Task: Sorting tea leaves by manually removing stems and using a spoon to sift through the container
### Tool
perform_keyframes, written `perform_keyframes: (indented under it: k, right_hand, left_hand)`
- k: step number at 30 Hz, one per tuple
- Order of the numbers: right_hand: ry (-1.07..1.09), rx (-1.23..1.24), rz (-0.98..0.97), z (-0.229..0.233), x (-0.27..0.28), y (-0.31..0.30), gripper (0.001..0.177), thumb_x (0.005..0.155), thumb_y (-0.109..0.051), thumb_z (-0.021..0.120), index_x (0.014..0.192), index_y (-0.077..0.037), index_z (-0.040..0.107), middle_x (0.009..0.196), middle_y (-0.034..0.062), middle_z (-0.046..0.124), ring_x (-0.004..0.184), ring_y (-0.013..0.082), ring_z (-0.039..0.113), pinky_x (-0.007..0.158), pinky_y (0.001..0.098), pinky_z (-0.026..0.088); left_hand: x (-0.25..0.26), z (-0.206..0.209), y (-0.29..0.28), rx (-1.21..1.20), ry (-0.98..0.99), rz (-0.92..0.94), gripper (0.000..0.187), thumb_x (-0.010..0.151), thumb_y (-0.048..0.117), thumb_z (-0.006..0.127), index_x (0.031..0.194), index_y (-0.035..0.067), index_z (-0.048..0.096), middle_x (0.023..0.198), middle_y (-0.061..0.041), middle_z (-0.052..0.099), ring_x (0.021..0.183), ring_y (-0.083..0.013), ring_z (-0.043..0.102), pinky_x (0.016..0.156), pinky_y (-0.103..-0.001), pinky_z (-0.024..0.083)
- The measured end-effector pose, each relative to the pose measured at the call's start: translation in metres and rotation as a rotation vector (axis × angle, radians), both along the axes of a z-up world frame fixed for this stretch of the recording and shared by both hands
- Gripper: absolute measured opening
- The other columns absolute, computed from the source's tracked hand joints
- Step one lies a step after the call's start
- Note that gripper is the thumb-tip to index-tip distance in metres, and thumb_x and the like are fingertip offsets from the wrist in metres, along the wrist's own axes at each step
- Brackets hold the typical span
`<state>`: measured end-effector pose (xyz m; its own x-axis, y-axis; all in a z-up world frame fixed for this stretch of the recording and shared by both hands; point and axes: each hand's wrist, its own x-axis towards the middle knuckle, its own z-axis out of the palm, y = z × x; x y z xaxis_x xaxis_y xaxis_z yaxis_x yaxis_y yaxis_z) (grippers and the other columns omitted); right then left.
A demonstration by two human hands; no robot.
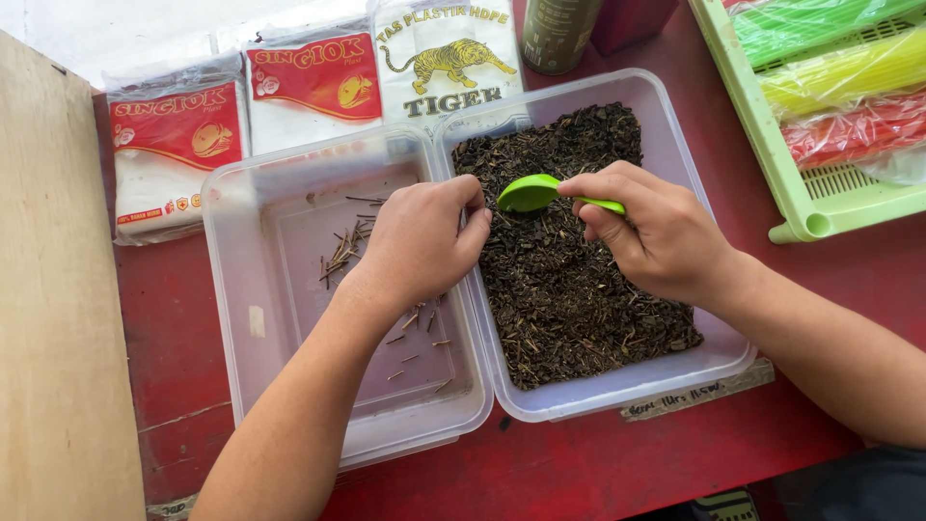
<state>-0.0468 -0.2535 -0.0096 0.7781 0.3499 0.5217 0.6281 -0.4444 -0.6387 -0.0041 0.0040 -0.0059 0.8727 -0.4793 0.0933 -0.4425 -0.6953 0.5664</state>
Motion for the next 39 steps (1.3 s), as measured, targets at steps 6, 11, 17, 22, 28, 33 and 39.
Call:
perform_keyframes:
  k: [6, 11, 17, 22, 28, 33, 39]
  right_hand:
    - [0.001, 0.038, -0.024, 0.0, 0.0, -0.004, 0.022, 0.109, -0.014, 0.055, 0.111, -0.001, 0.072, 0.079, 0.008, 0.065, 0.069, 0.0222, 0.07, 0.065, 0.0339, 0.056]
    - [-0.091, 0.102, -0.05, 0.0, 0.002, -0.011, 0.028, 0.109, -0.02, 0.054, 0.106, 0.001, 0.073, 0.07, 0.0037, 0.065, 0.06, 0.0188, 0.063, 0.059, 0.0305, 0.053]
    - [-0.276, 0.005, -0.08, 0.001, 0.003, -0.011, 0.028, 0.109, -0.017, 0.058, 0.114, 0.005, 0.075, 0.08, 0.0103, 0.065, 0.064, 0.0254, 0.064, 0.057, 0.0363, 0.055]
    - [-0.256, -0.03, -0.046, 0.008, 0.002, -0.001, 0.027, 0.107, -0.014, 0.059, 0.12, 0.005, 0.074, 0.089, 0.0151, 0.066, 0.074, 0.0309, 0.07, 0.063, 0.0408, 0.059]
    - [-0.194, -0.029, -0.08, 0.007, 0.004, -0.001, 0.027, 0.109, -0.014, 0.058, 0.124, 0.003, 0.073, 0.097, 0.0152, 0.069, 0.077, 0.0318, 0.072, 0.064, 0.0405, 0.059]
    - [-0.371, -0.322, -0.359, 0.006, 0.009, -0.017, 0.03, 0.116, -0.02, 0.056, 0.132, -0.002, 0.074, 0.101, 0.0089, 0.068, 0.08, 0.0284, 0.073, 0.067, 0.0397, 0.06]
    - [-0.48, -0.842, -0.56, 0.006, 0.006, -0.021, 0.032, 0.116, -0.025, 0.05, 0.134, -0.009, 0.071, 0.102, 0.0028, 0.064, 0.073, 0.0134, 0.07, 0.064, 0.0243, 0.06]
  left_hand:
    - [0.001, -0.001, 0.0, -0.014, -0.006, -0.002, 0.019, 0.093, 0.026, 0.056, 0.082, 0.012, 0.061, 0.065, -0.016, 0.062, 0.078, -0.0445, 0.068, 0.071, -0.052, 0.054]
    - [0.002, 0.0, 0.0, 0.008, -0.028, -0.015, 0.019, 0.092, 0.027, 0.057, 0.084, 0.011, 0.062, 0.066, -0.017, 0.063, 0.078, -0.0454, 0.068, 0.072, -0.054, 0.054]
    - [0.005, -0.004, -0.001, 0.019, -0.053, -0.013, 0.017, 0.093, 0.027, 0.057, 0.085, 0.013, 0.063, 0.064, -0.014, 0.062, 0.076, -0.0426, 0.068, 0.071, -0.051, 0.055]
    - [0.004, -0.005, 0.001, 0.043, -0.054, -0.022, 0.017, 0.094, 0.029, 0.058, 0.087, 0.014, 0.062, 0.065, -0.015, 0.062, 0.078, -0.043, 0.069, 0.072, -0.052, 0.055]
    - [0.004, -0.007, 0.002, 0.037, -0.015, 0.0, 0.018, 0.095, 0.031, 0.057, 0.091, 0.015, 0.062, 0.066, -0.016, 0.062, 0.078, -0.0446, 0.068, 0.073, -0.054, 0.054]
    - [0.007, -0.008, 0.004, -0.005, 0.045, 0.023, 0.014, 0.095, 0.027, 0.053, 0.101, 0.017, 0.061, 0.066, -0.016, 0.064, 0.079, -0.0476, 0.068, 0.075, -0.058, 0.052]
    - [0.008, -0.011, 0.002, 0.035, 0.029, 0.023, 0.013, 0.094, 0.029, 0.054, 0.099, 0.02, 0.062, 0.064, -0.015, 0.064, 0.078, -0.0472, 0.068, 0.075, -0.057, 0.053]
